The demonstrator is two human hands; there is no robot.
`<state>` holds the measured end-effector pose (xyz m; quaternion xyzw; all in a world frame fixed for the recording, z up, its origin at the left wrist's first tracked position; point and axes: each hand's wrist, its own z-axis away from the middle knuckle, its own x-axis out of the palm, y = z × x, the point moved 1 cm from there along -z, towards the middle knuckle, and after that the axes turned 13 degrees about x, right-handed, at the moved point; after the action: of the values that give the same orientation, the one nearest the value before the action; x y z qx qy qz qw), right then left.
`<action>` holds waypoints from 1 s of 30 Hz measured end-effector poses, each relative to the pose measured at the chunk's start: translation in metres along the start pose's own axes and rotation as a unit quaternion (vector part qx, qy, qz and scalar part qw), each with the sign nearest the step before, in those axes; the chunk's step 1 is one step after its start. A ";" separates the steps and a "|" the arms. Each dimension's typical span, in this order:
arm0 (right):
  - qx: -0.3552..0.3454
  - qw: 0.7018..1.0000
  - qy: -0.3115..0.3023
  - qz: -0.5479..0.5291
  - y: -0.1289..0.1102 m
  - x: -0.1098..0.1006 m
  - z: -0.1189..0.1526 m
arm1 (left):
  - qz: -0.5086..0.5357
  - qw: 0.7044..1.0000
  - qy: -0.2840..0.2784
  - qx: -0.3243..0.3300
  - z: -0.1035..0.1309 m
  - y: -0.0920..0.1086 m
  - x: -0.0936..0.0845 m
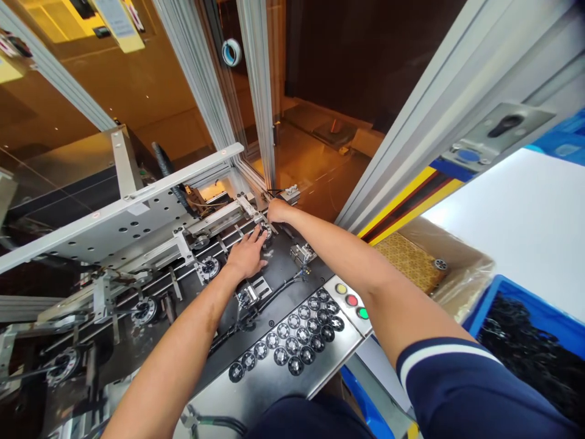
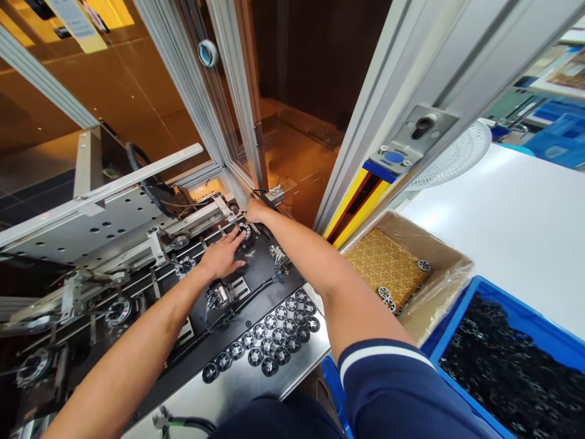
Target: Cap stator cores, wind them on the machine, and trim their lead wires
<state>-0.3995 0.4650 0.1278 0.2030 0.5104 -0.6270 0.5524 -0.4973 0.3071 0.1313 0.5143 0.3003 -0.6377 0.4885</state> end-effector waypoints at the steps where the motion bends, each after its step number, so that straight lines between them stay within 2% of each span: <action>1: 0.012 1.000 -0.009 0.000 0.003 -0.001 0.004 | -0.002 1.000 -0.002 0.001 0.000 0.000 -0.001; 5: 0.051 0.997 -0.057 0.004 0.015 -0.004 0.028 | -0.009 1.000 -0.008 -0.002 0.000 0.003 -0.004; 10: 0.060 0.994 -0.089 -0.019 0.017 -0.008 0.046 | -0.016 1.000 -0.022 -0.008 0.002 0.007 -0.009; 21: 0.064 0.989 -0.116 -0.070 0.019 -0.009 0.046 | -0.027 0.999 -0.032 -0.012 0.000 0.006 -0.007; 30: 0.055 0.991 -0.109 -0.055 0.020 -0.007 0.046 | -0.021 0.999 -0.029 -0.010 0.000 0.006 -0.005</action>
<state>-0.3649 0.4310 0.1433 0.1357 0.4220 -0.7019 0.5576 -0.4917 0.3067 0.1368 0.4842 0.3031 -0.6597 0.4884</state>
